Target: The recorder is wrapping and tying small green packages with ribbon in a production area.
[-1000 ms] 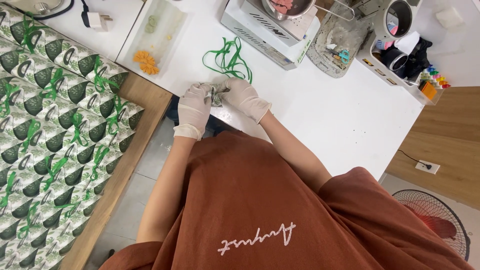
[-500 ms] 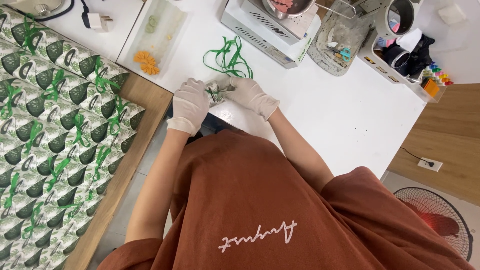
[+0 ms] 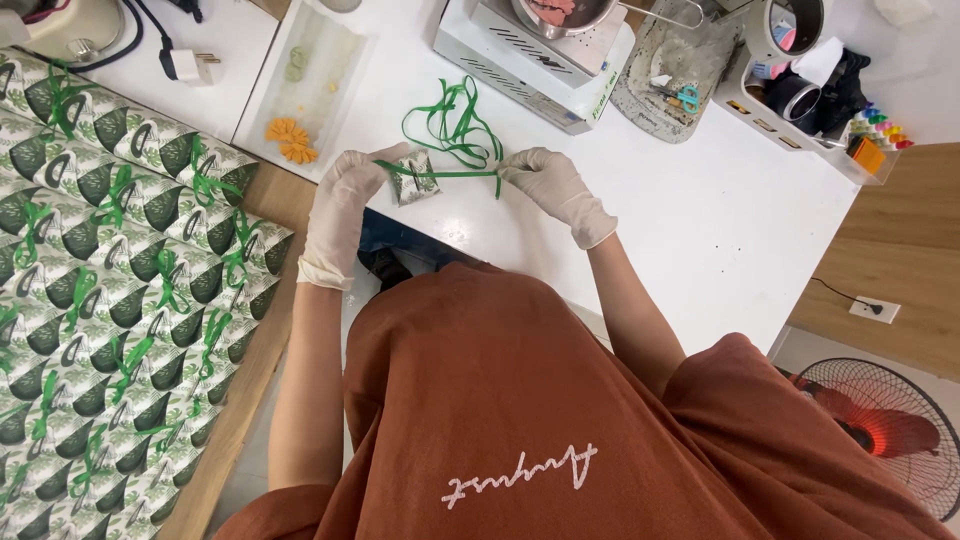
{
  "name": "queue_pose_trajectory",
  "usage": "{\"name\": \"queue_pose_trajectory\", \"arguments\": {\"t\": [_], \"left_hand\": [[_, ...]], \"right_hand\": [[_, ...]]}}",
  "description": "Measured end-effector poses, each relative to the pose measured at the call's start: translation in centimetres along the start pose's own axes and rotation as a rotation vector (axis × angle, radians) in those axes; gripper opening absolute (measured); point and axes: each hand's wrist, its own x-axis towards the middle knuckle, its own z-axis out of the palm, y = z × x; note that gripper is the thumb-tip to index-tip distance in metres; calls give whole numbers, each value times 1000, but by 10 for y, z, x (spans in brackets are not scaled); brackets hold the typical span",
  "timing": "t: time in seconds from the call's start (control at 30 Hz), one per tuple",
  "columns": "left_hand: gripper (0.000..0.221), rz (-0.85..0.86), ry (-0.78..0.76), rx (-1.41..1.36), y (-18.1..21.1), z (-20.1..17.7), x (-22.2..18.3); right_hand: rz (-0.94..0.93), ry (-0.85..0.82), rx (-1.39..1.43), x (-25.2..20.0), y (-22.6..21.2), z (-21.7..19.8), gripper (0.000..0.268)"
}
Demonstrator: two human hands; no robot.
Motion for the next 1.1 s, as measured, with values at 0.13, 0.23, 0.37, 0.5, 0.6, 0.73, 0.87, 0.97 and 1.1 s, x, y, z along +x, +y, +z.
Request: {"name": "queue_pose_trajectory", "arguments": {"t": [0.13,0.23,0.37,0.5,0.6,0.73,0.87,0.97,1.1], "left_hand": [[7,7,0,39,-14,19,8],[14,41,26,85,-15,39,13],[28,310,53,592,-15,53,15],[24,347,97,929,-39,49,27],[16,461,190,924,-38,52,27],[13,491,244,902,-24,55,20],[13,372,241,770,-26,53,20],[13,416,249,842,-35,52,23],[14,536,246,974,-45,49,27]], "right_hand": [[-81,83,1,-11,-35,24,16],[-221,152,-4,-12,-51,37,16],[-308,171,106,-19,-77,46,20],[-329,142,191,-27,-91,48,22],[-387,191,192,-26,-84,45,24],[-406,219,243,-27,-79,42,24],[-457,233,139,-38,-96,39,31],[-545,225,23,-36,-91,45,33],[-618,239,-5,-20,-67,58,22]]}}
